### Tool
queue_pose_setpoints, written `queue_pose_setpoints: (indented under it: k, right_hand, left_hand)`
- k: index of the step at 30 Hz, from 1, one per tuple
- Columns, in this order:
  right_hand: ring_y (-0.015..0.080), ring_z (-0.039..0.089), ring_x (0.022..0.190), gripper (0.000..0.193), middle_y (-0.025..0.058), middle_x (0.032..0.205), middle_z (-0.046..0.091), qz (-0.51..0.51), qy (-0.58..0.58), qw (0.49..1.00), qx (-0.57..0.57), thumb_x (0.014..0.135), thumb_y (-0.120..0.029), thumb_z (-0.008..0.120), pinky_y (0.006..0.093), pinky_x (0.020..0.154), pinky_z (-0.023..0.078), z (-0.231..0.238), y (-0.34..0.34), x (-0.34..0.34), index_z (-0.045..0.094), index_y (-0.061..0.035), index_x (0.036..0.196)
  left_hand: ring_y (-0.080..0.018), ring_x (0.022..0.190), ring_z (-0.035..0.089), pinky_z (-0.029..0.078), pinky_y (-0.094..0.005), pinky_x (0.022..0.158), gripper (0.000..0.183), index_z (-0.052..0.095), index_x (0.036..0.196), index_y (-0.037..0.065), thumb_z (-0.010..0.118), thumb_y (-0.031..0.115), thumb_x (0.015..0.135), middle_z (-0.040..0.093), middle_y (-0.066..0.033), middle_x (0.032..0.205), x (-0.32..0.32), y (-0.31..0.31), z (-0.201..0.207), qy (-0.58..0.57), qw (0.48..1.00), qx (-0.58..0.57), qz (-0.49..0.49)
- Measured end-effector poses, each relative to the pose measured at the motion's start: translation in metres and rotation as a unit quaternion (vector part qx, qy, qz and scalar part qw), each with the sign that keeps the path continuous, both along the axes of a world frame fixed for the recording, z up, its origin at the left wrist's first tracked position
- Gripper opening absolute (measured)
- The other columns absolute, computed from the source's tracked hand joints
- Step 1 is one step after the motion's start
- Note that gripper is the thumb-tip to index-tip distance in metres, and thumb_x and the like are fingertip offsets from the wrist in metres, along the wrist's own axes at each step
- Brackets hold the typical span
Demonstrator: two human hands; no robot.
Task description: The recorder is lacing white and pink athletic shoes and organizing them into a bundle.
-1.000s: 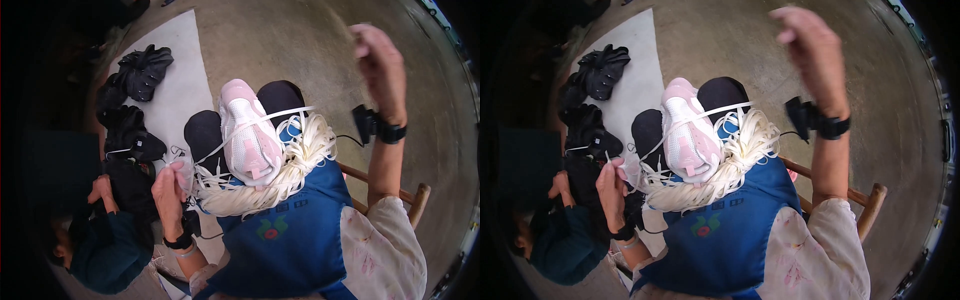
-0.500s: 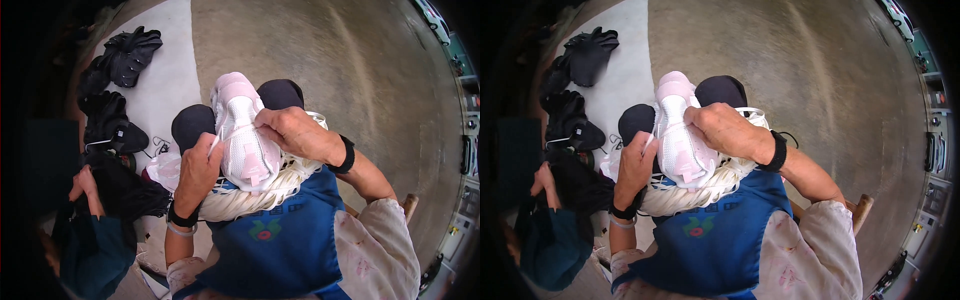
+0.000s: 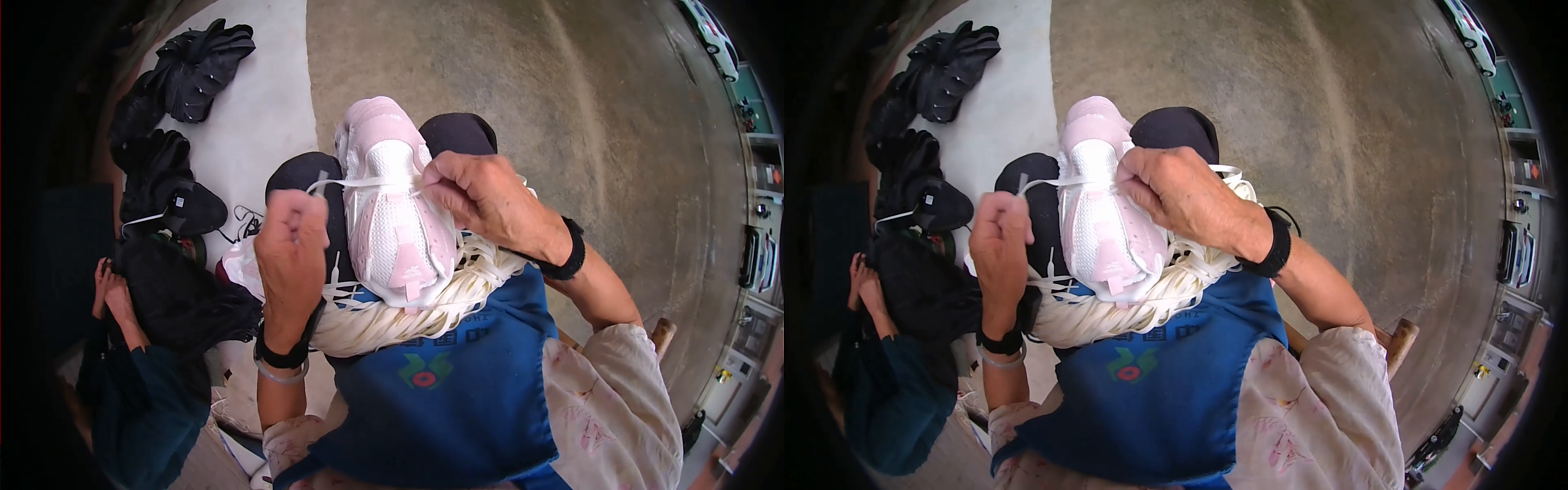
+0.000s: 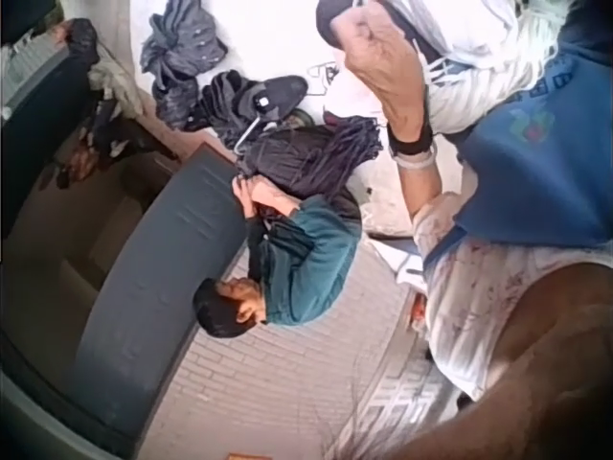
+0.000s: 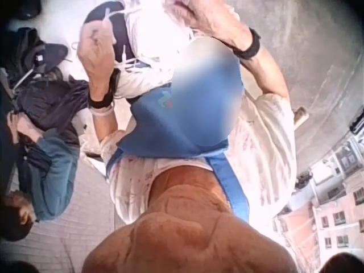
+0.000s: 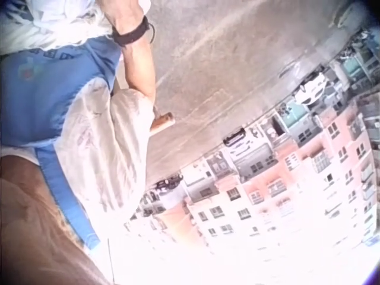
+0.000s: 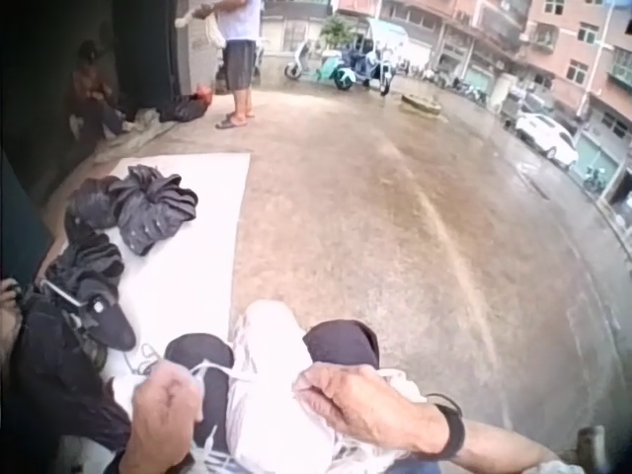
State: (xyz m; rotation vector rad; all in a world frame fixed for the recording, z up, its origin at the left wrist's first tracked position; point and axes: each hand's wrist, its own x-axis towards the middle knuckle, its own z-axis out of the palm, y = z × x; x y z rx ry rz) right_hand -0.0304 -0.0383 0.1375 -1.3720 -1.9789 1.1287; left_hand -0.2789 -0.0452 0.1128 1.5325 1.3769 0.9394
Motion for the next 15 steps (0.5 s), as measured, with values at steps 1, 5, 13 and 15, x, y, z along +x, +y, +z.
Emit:
queue_pose_setpoints:
  k: [1,5,13,15]
  right_hand:
    - [0.0341,0.061,0.076,0.007,0.018,0.08,0.061,0.001,-0.001,1.0,-0.002,0.083,-0.003,0.059,0.0391,0.065,0.049,-0.006,-0.002,0.0,0.058,0.0023,0.087]
    - [0.035,0.059,0.073,0.009,0.018,0.082,0.058,-0.003,0.026,0.991,0.132,0.083,-0.004,0.059,0.0395,0.064,0.048,-0.024,-0.007,-0.006,0.057,0.0025,0.088]
    - [0.0353,0.057,0.074,0.011,0.0182,0.081,0.055,0.003,-0.018,0.992,0.123,0.085,-0.007,0.059,0.0414,0.065,0.047,-0.027,-0.014,-0.01,0.056,0.0031,0.088]
    - [0.036,0.057,0.075,0.012,0.0196,0.081,0.055,-0.034,-0.013,0.996,0.082,0.086,-0.007,0.058,0.0418,0.065,0.046,-0.026,-0.015,-0.01,0.055,0.0045,0.087]
  left_hand:
    - [-0.0102,0.059,0.051,0.042,-0.0255,0.056,0.01,0.052,0.091,-0.001,0.054,0.009,0.093,0.058,-0.0051,0.067,0.004,-0.003,-0.003,-0.001,1.0,-0.002,0.001]
    - [-0.0162,0.057,0.055,0.044,-0.0317,0.054,0.012,0.05,0.089,0.0,0.057,0.009,0.091,0.058,-0.0113,0.067,0.029,-0.015,-0.011,0.007,0.998,-0.022,-0.056]
    - [-0.0401,0.063,0.058,0.046,-0.0438,0.055,0.02,0.046,0.089,0.001,0.063,0.011,0.086,0.055,-0.0211,0.069,0.049,-0.029,-0.025,0.138,0.986,0.071,-0.067]
    - [-0.042,0.064,0.057,0.045,-0.0453,0.055,0.021,0.045,0.088,0.001,0.063,0.012,0.086,0.054,-0.0217,0.07,0.051,-0.029,-0.025,0.16,0.977,0.118,-0.072]
